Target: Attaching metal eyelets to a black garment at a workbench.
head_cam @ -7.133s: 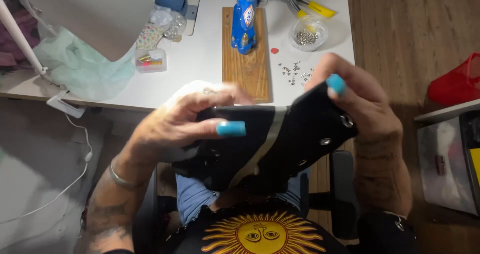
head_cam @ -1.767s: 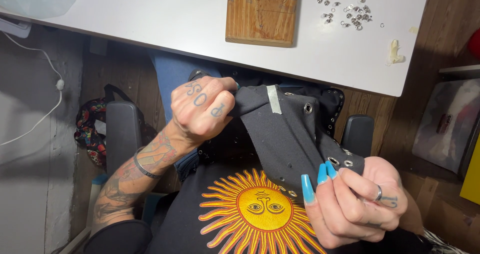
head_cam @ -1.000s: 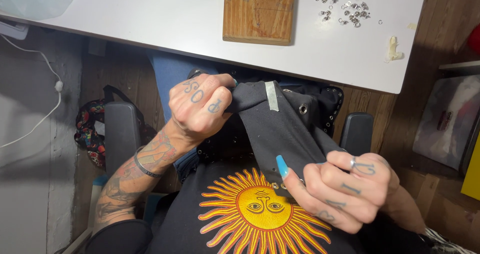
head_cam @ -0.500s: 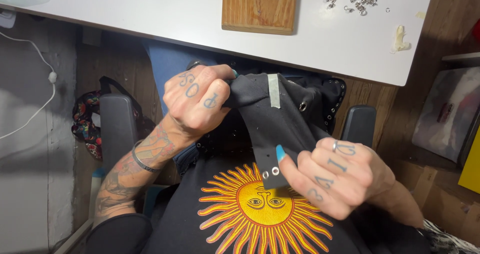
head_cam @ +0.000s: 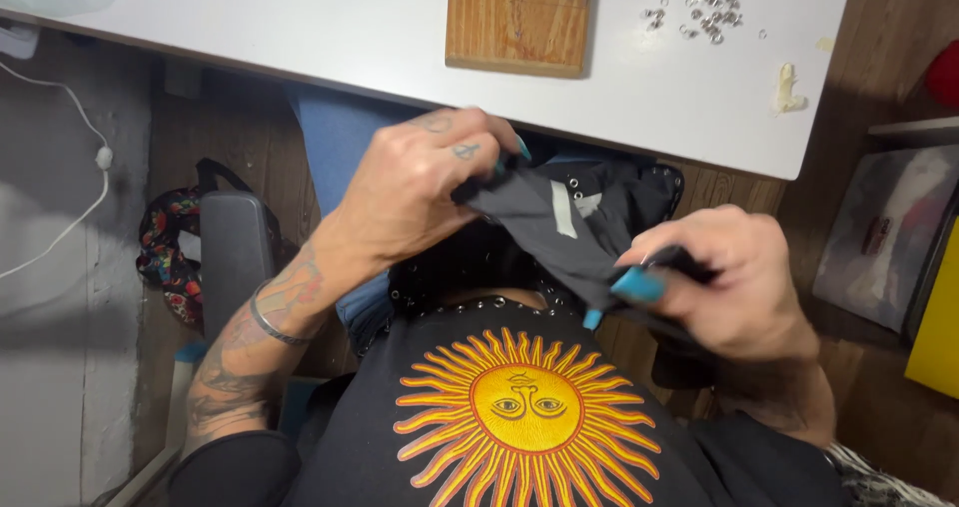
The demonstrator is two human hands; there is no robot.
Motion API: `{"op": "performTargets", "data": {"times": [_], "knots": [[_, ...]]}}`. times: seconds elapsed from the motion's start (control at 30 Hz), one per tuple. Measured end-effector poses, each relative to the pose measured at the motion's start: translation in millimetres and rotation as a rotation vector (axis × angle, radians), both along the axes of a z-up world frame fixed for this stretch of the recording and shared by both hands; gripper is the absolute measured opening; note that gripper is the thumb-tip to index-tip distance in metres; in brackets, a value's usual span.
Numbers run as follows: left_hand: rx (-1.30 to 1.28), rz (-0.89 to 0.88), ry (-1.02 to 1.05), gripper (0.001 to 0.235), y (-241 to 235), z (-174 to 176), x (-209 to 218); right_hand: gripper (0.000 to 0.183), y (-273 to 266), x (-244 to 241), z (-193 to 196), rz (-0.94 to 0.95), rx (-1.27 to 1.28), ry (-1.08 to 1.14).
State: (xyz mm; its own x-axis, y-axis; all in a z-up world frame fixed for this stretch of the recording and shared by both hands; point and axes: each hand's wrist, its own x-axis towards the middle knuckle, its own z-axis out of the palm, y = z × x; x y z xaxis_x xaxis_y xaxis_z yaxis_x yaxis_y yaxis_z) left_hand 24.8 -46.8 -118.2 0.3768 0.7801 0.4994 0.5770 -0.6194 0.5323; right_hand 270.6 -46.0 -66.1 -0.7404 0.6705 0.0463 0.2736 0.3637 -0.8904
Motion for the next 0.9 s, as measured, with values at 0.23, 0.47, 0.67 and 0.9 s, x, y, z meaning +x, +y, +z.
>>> {"op": "performTargets", "data": {"times": [0.23, 0.47, 0.67, 0.9], "knots": [[-0.588, -0.266, -0.205, 0.018, 10.3, 20.6, 1.4, 0.023, 5.2, 29.6, -71.6, -0.34, -0.76, 0.388], [-0.932, -0.454, -0.219, 0.036, 10.8, 16.1, -6.2, 0.007, 15.5, 42.2, -72.4, -0.549, -0.626, 0.237], [-1.112, -0.683, -0.499, 0.032, 8.4, 9.6, 4.0, 0.01, 51.8, -5.3, -21.6, -0.437, -0.465, 0.283], [-1.027, -0.788, -0.466, 0.027, 7.5, 12.5, 5.3, 0.011, 65.9, -13.9, -12.6, -0.396, -0.34, 0.085]]}}
